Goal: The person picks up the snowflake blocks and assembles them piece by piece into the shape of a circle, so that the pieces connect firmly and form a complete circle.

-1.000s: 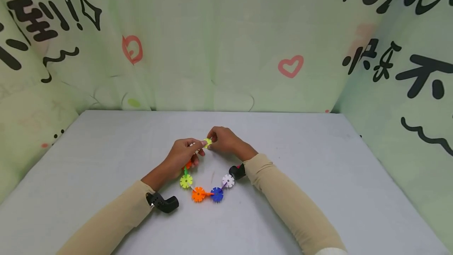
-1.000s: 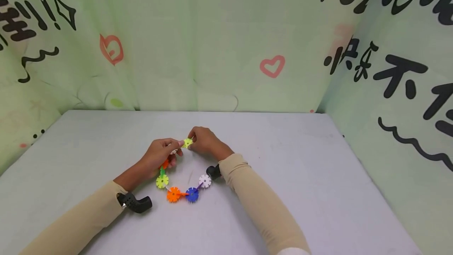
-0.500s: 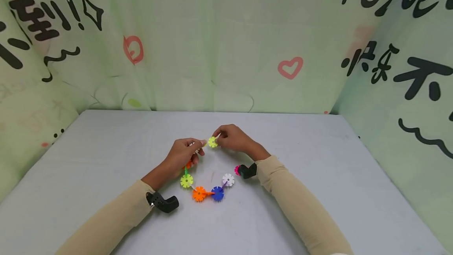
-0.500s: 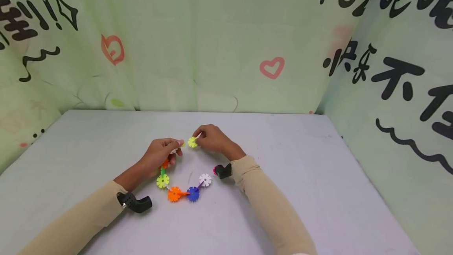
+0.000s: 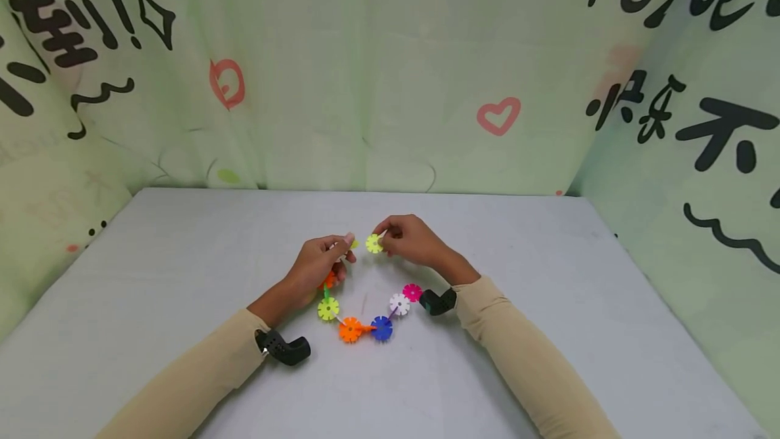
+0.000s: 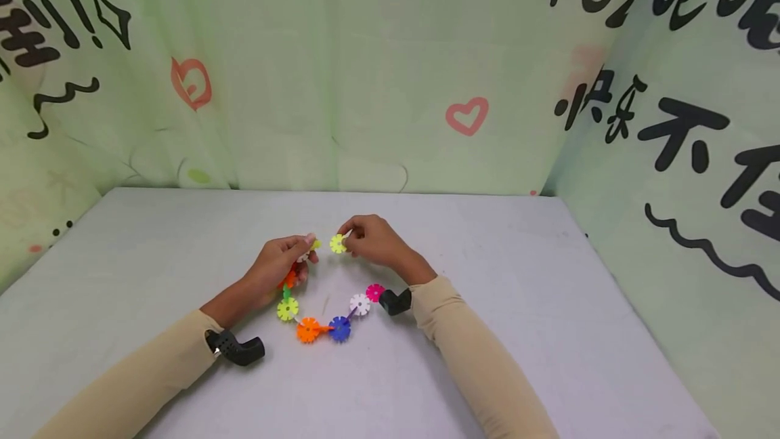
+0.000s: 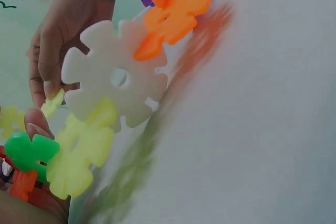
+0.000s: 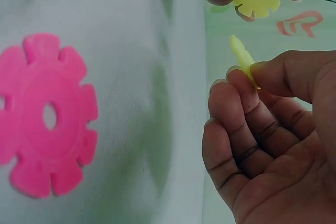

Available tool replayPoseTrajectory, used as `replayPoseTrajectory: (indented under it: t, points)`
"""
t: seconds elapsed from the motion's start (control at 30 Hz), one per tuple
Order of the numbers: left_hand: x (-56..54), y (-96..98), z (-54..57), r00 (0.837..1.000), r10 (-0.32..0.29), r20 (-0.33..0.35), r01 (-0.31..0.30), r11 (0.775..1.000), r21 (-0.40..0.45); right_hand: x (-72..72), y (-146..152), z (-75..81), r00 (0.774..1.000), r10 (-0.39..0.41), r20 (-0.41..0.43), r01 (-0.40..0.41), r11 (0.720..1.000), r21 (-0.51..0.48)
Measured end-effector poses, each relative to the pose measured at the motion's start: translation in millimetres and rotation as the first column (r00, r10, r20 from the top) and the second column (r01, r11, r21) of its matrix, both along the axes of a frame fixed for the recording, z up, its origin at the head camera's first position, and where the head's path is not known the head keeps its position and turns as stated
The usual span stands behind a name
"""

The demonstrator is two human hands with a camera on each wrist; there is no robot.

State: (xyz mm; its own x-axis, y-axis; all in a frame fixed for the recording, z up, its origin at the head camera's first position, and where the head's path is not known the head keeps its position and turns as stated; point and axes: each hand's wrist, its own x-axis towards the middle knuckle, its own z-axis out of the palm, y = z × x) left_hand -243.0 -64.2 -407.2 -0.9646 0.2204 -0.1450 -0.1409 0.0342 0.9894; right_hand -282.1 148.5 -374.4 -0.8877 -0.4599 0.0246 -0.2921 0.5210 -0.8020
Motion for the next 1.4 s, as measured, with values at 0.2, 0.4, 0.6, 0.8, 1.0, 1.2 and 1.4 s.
replayPoseTrajectory:
  t: [0.2,0.4,0.6,0.8,1.0,1.2,1.4]
  points:
    - [-0.5,1.4,1.5,1.000,-0.003,0.011,0.004,1.000,-0.009,3.9,5,3.3,1.000,-0.004,-0.007,0.003,0.999,-0.049]
    - [-0.9,3.7,1.6,1.000,-0.009,0.008,0.009,1.000,-0.023,8.5,3,7.6,1.000,0.004,0.020,-0.003,0.997,-0.082]
    - [-2.0,7.2,1.7,1.000,-0.007,0.013,0.007,1.000,-0.025,7.2,-2,7.1,0.999,0.033,0.029,-0.031,0.997,-0.066]
    - [-1.7,12.0,4.4,1.000,0.002,-0.009,-0.002,0.999,-0.053,7.7,-2,6.2,0.999,0.018,0.028,-0.016,0.996,-0.088]
    - [0.4,14.5,8.4,0.996,0.047,-0.071,-0.053,0.994,-0.092,11.0,-5,12.2,1.000,0.028,0.007,-0.028,0.995,-0.097]
    - [4.8,16.2,11.4,0.999,0.000,-0.046,-0.003,0.997,-0.080,17.3,-2,17.1,1.000,-0.003,0.027,0.005,0.998,-0.068]
    - [6.0,13.8,8.0,0.998,-0.052,-0.020,0.050,0.995,-0.088,21.4,7,16.3,0.996,0.034,0.079,-0.031,0.999,-0.043]
